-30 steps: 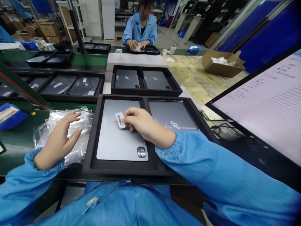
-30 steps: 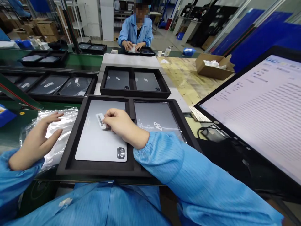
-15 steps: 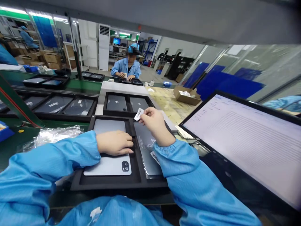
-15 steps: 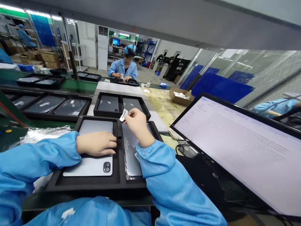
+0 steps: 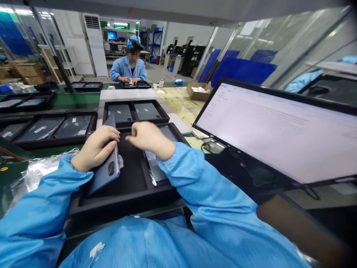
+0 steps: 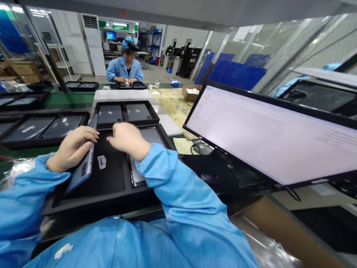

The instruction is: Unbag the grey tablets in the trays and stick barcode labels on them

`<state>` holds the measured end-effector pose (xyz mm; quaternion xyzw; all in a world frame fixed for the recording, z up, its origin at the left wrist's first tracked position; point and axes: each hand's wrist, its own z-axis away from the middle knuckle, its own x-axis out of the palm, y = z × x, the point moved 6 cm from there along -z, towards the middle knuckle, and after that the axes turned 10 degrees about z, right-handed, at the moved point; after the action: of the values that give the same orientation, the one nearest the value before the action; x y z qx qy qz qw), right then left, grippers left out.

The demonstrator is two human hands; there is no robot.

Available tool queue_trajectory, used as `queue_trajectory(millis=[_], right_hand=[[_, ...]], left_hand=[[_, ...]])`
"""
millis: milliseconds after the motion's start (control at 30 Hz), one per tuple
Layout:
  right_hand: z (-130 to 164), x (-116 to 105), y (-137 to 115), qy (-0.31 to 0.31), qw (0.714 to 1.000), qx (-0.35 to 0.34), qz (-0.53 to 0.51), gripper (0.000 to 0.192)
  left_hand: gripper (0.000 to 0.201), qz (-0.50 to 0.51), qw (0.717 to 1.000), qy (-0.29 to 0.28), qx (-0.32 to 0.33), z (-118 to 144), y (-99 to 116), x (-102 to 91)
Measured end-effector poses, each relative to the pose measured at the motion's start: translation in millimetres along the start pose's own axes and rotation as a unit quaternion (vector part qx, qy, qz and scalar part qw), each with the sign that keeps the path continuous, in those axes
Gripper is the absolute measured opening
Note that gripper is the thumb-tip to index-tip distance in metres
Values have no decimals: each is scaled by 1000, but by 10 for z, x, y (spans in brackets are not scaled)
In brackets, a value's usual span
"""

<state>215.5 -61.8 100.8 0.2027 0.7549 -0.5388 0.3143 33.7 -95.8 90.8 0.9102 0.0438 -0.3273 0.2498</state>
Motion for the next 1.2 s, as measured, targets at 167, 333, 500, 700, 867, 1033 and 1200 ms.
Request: queue_trajectory(millis=[167, 333, 500, 700, 867, 1033, 1200], right_hand=[[882, -1027, 98, 234, 966, -111, 20, 32], [1516, -1292, 624, 211, 976, -30, -46, 40], [1414, -1224, 814, 174, 978, -10, -115, 39], [1130, -1007, 828, 108, 986, -35, -125, 37], [859, -954, 961, 132, 982, -5, -134, 33], [758, -992, 1146, 163, 979, 31, -121, 25], [683, -587, 1214, -70, 989, 124, 39, 24]], left_hand=[[34, -71, 947, -311, -32, 82, -175, 578], [30, -90, 921, -376, 51, -264, -21, 911], [32, -32, 907, -421, 18, -993, 257, 1855], [27, -58, 933, -353, -43, -1355, 204, 2290], [30, -63, 935, -345, -56, -1361, 116, 2111], [29, -38, 933, -357, -35, -1279, -25, 1603], [29, 0, 949, -295, -107, -840, -346, 971]])
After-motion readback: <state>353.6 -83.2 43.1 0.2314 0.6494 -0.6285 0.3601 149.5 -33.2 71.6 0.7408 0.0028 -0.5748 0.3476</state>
